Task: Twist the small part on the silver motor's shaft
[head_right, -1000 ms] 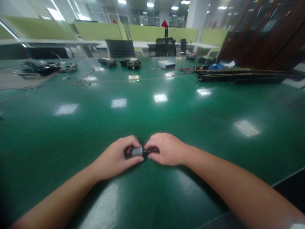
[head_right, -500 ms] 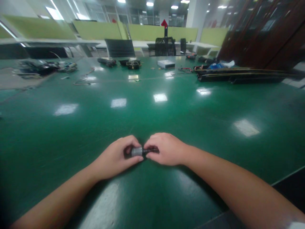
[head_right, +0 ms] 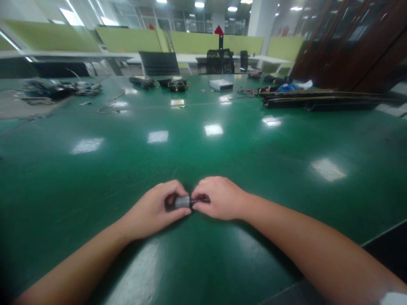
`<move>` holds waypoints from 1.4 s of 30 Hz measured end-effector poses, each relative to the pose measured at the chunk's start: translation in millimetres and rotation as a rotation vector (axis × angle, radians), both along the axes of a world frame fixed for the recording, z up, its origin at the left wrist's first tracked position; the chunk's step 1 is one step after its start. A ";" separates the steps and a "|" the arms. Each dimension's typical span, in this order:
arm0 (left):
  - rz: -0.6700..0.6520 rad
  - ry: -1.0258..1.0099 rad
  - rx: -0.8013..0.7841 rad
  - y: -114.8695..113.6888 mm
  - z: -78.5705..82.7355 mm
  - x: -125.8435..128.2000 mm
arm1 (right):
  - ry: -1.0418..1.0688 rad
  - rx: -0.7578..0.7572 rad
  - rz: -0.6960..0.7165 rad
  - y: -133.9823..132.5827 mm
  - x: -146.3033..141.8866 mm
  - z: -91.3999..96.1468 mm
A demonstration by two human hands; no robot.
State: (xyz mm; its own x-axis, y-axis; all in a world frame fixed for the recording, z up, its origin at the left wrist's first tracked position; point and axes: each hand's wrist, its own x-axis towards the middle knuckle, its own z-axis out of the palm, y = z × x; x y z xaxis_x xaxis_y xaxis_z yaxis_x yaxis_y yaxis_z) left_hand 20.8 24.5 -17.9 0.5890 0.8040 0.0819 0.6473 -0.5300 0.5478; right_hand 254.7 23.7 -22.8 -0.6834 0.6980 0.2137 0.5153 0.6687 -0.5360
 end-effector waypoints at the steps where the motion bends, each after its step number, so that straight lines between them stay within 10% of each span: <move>1: 0.002 0.001 -0.002 -0.1 0.0 0.1 | 0.001 -0.001 -0.002 0.0 0.0 0.1; 42: 0.067 -0.081 -0.082 -3.1 -1.8 -2.1 | -0.078 -0.134 -0.066 16.3 34.3 13.3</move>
